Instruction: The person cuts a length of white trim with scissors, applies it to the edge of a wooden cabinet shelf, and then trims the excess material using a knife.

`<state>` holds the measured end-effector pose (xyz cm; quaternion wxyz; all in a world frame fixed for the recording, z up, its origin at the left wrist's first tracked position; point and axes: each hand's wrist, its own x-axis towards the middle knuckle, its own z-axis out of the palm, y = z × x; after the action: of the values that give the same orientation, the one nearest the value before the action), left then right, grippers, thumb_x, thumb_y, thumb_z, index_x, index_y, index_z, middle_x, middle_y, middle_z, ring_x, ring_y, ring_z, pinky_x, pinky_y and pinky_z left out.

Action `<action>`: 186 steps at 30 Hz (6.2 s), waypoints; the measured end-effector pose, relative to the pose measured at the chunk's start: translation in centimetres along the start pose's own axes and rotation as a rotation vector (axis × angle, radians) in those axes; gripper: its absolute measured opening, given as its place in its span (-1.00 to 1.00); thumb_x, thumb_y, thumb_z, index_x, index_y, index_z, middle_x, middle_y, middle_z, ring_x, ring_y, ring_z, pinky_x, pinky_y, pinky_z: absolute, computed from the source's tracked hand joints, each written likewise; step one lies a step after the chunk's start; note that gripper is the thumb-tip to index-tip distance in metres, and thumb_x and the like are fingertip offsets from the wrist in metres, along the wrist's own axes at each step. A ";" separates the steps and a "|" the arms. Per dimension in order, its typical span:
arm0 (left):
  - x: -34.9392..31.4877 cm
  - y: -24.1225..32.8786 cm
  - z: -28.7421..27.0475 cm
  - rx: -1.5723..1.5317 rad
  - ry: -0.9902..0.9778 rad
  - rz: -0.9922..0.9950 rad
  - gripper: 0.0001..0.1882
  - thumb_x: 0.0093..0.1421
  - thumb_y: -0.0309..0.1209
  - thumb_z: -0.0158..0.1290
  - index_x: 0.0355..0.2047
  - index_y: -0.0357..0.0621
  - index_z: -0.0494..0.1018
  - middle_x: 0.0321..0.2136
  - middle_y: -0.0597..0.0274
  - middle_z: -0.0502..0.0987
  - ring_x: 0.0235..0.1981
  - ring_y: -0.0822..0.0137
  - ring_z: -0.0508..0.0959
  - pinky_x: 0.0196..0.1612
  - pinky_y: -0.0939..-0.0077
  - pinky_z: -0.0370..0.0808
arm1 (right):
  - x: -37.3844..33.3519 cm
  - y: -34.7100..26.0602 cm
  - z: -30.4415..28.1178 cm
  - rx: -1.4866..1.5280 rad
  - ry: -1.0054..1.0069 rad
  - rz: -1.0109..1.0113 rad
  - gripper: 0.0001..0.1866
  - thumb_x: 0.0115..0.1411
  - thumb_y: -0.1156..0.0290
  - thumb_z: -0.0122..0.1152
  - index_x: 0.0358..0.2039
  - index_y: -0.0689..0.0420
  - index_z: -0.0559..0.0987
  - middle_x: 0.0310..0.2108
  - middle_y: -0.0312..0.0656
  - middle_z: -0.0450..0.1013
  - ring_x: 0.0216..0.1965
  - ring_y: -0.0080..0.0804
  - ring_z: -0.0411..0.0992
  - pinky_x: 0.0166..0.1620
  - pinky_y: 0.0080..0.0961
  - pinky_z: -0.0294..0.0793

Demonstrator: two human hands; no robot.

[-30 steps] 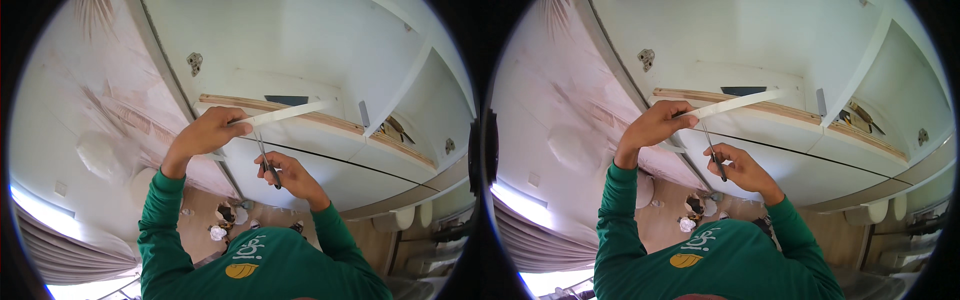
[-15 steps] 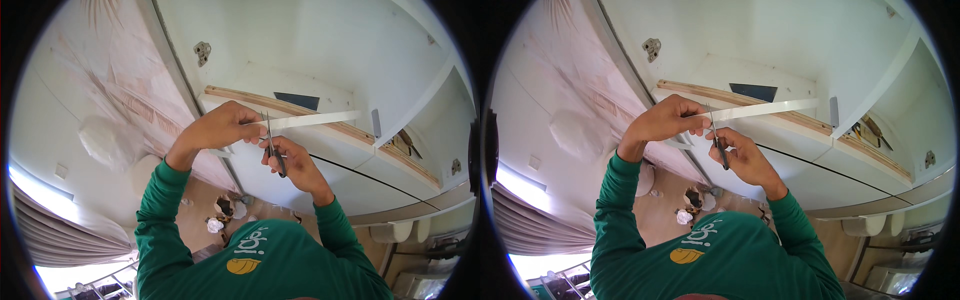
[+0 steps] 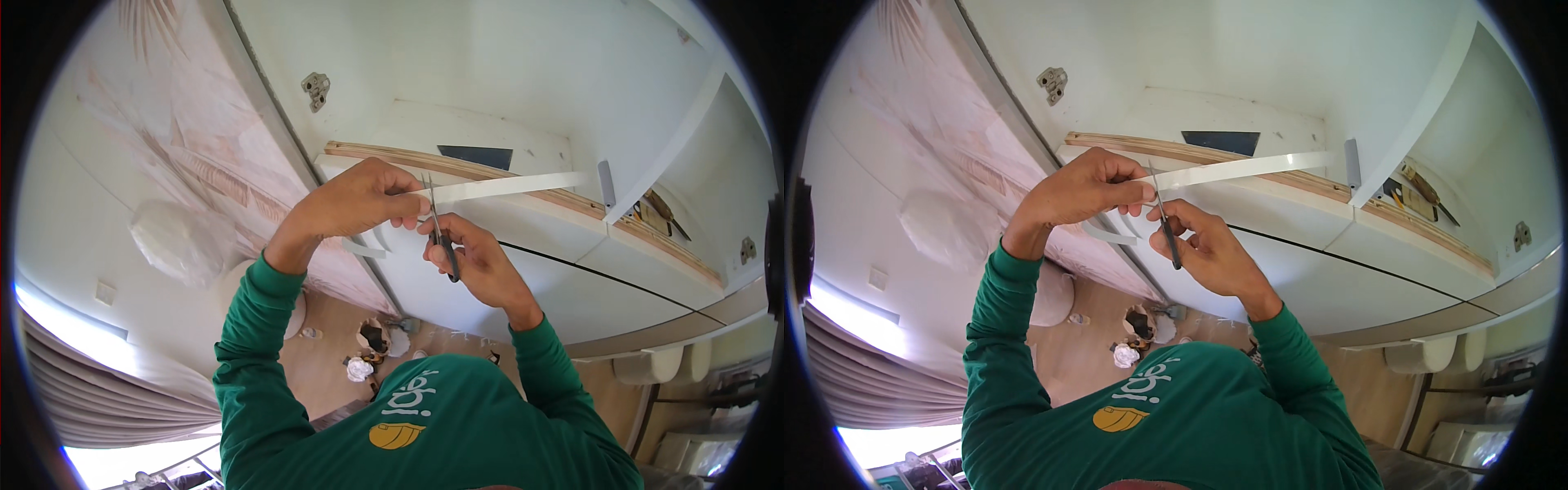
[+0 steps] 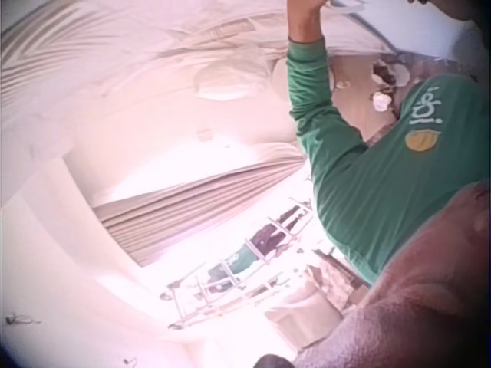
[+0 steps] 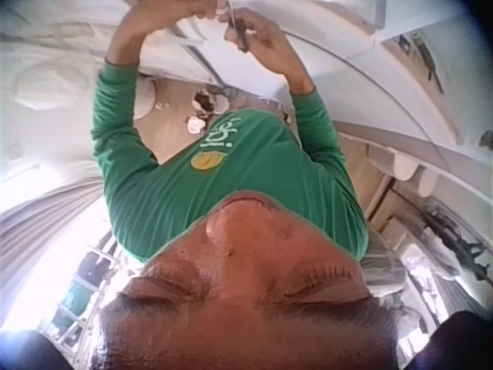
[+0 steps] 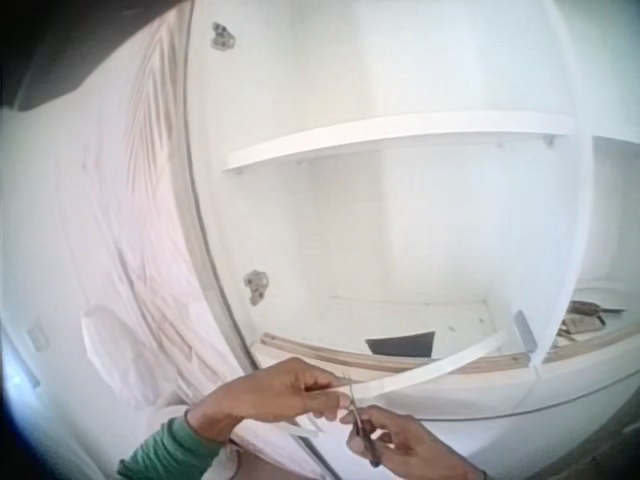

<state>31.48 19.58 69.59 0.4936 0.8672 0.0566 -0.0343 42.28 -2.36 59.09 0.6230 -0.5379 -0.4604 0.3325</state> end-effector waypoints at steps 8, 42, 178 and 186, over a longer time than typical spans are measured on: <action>0.2 0.4 0.4 -0.026 -0.004 0.020 -0.67 0.45 -0.16 0.26 -0.30 -0.18 0.72 -0.47 0.42 0.64 -0.44 0.62 0.49 -0.37 0.61 0.36 | -0.3 0.3 -0.2 -0.040 0.017 -0.018 -0.68 0.52 0.23 0.35 0.11 0.16 0.58 -0.34 -0.38 0.39 -0.39 -0.67 0.25 -0.40 -0.60 0.30; 1.5 1.2 0.4 -0.022 -0.029 -0.052 -0.67 0.40 -0.16 0.26 -0.28 -0.20 0.71 -0.45 0.36 0.64 -0.39 0.54 0.50 -0.30 0.55 0.41 | -0.9 1.0 -0.2 -0.015 0.096 -0.062 -0.77 0.50 0.39 0.33 0.05 0.18 0.56 -0.48 -0.45 0.32 -0.42 -0.71 0.22 -0.32 -0.62 0.24; -3.5 -3.0 6.8 -0.440 -0.049 0.117 -0.83 0.47 -0.46 0.28 -0.08 -0.35 0.65 -0.22 0.20 0.70 -0.15 0.42 0.67 -0.01 0.44 0.62 | -13.0 -9.1 -2.8 -0.499 0.470 -0.017 -0.70 0.12 0.69 0.47 -0.13 0.21 0.64 -0.17 -0.16 0.72 -0.20 -0.41 0.65 -0.06 -0.39 0.61; -6.6 -3.6 7.5 -0.500 0.301 0.242 -0.76 0.36 -0.48 0.37 -0.03 -0.25 0.61 -0.29 0.20 0.69 -0.38 0.50 0.61 -0.36 0.59 0.53 | 0.7 -16.2 -5.8 -1.471 0.292 -0.282 -0.90 0.21 0.48 0.38 -0.33 0.18 0.61 -0.33 -0.12 0.68 -0.36 0.01 0.55 -0.26 -0.03 0.46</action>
<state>24.45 14.51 63.47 0.6781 0.7147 0.0320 0.1683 46.59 -7.07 75.09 0.1956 -0.7889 -0.5405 -0.2173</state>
